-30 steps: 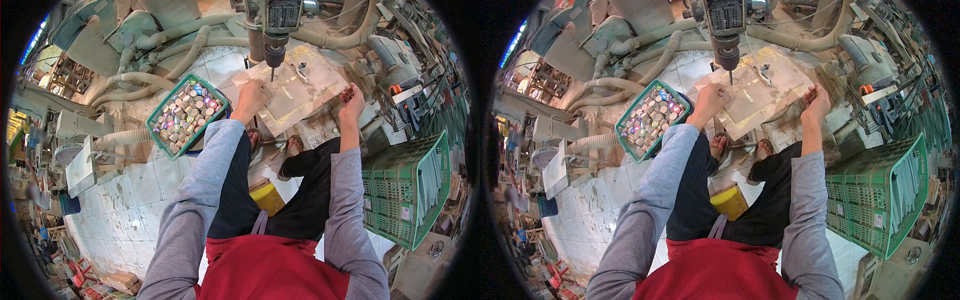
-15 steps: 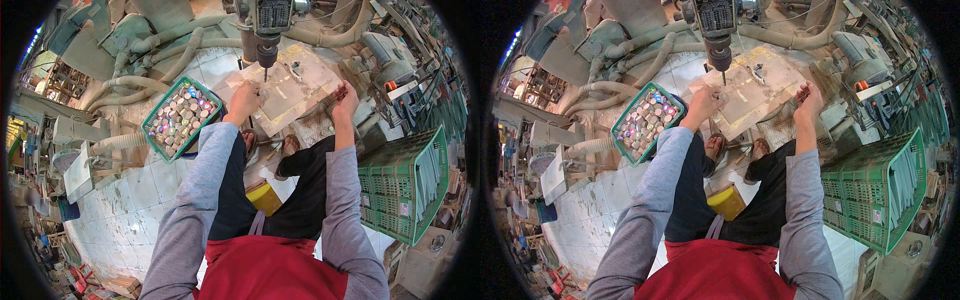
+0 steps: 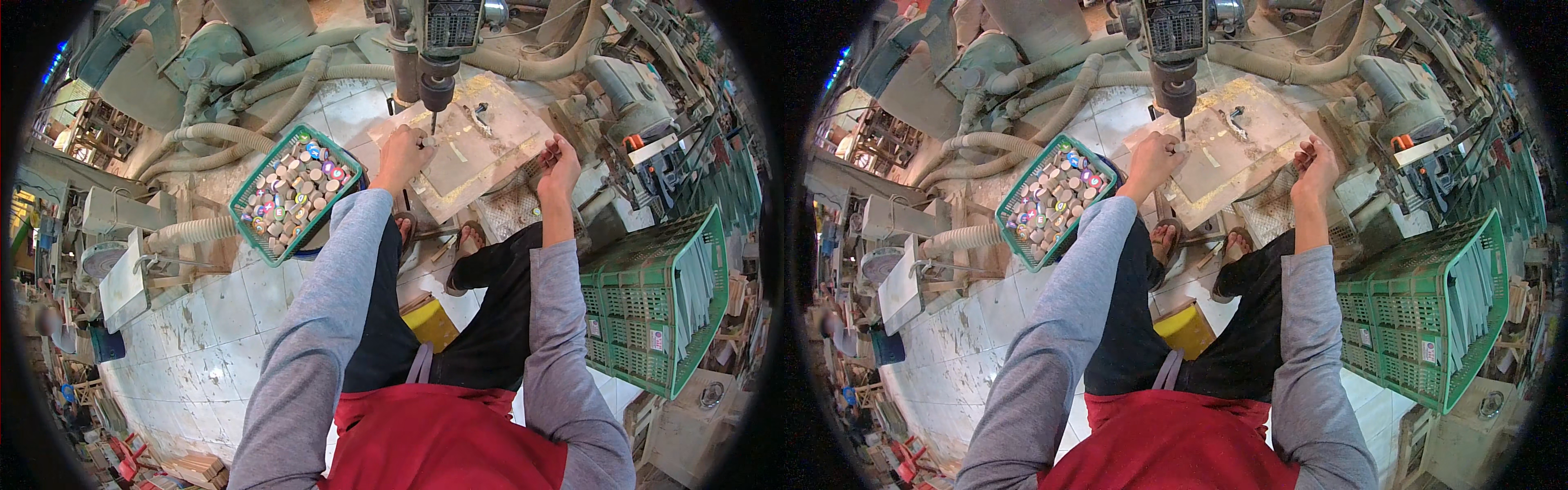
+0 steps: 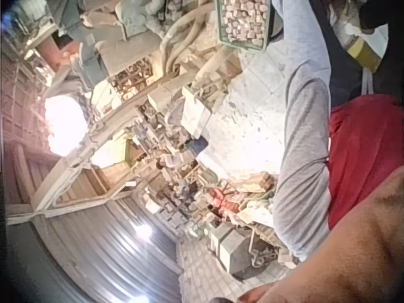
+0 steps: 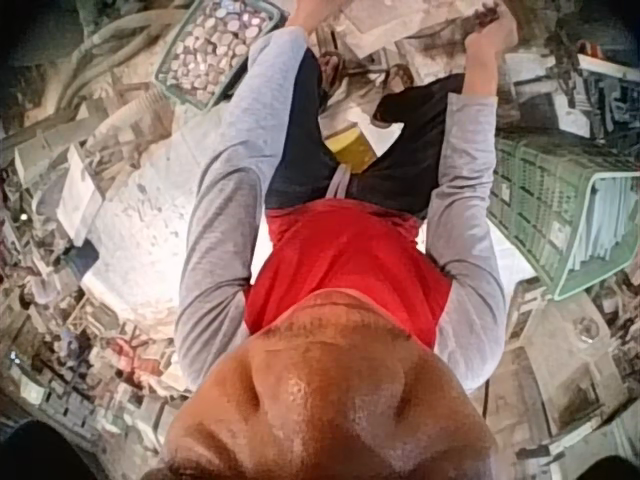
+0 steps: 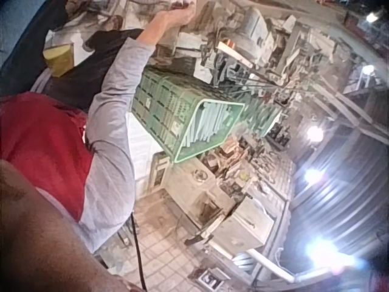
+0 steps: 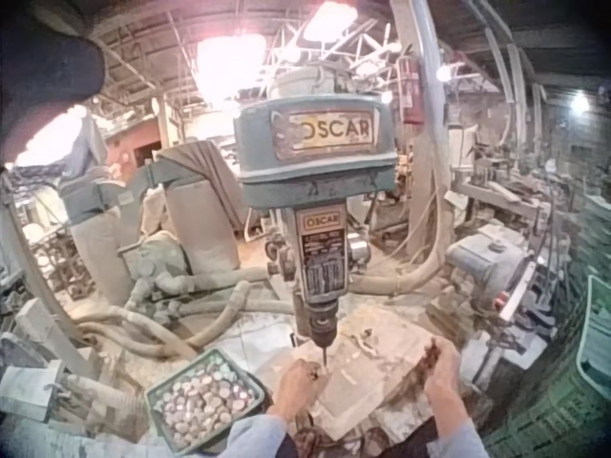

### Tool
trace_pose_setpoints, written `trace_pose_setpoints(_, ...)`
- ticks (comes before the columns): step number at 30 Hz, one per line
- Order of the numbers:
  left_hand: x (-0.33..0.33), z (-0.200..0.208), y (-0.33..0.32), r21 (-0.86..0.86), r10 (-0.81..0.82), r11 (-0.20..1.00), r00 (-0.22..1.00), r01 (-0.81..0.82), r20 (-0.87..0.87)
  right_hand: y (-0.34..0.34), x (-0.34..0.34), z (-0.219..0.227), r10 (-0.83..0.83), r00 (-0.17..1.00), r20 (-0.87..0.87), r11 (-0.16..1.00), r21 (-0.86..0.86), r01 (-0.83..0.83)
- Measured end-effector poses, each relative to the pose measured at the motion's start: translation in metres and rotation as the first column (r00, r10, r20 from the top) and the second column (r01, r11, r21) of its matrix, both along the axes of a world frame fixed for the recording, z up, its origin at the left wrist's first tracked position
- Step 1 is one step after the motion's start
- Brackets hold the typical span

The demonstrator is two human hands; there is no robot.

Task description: The recorder uses a drill press to drill holes in small, circular wooden blocks.

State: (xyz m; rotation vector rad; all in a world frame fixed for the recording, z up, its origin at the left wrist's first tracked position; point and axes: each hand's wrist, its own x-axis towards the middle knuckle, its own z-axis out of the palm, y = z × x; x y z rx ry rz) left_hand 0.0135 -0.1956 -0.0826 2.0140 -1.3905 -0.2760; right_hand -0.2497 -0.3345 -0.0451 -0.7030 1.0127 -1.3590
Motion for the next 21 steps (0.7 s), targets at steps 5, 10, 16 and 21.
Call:
trace_pose_setpoints(5,-0.002,-0.005,-0.002,-0.042,0.042,0.998,0.998,-0.044,-0.043,0.015,0.016,0.03,0.083,0.996,-0.041,0.987,-0.132,-0.087)
trace_pose_setpoints(10,-0.012,-0.003,-0.004,-0.058,0.115,0.992,0.993,-0.115,0.008,-0.006,0.037,0.119,0.225,0.974,0.009,0.894,-0.4,-0.203)
trace_pose_setpoints(16,-0.012,-0.004,-0.004,-0.116,0.112,0.987,0.993,-0.116,-0.043,-0.073,0.082,0.253,0.261,0.965,-0.012,0.77,-0.6,-0.216)
trace_pose_setpoints(21,-0.009,-0.006,-0.004,-0.124,0.092,0.988,0.996,-0.094,-0.021,-0.104,0.114,0.32,0.415,0.906,-0.078,0.687,-0.626,-0.369)
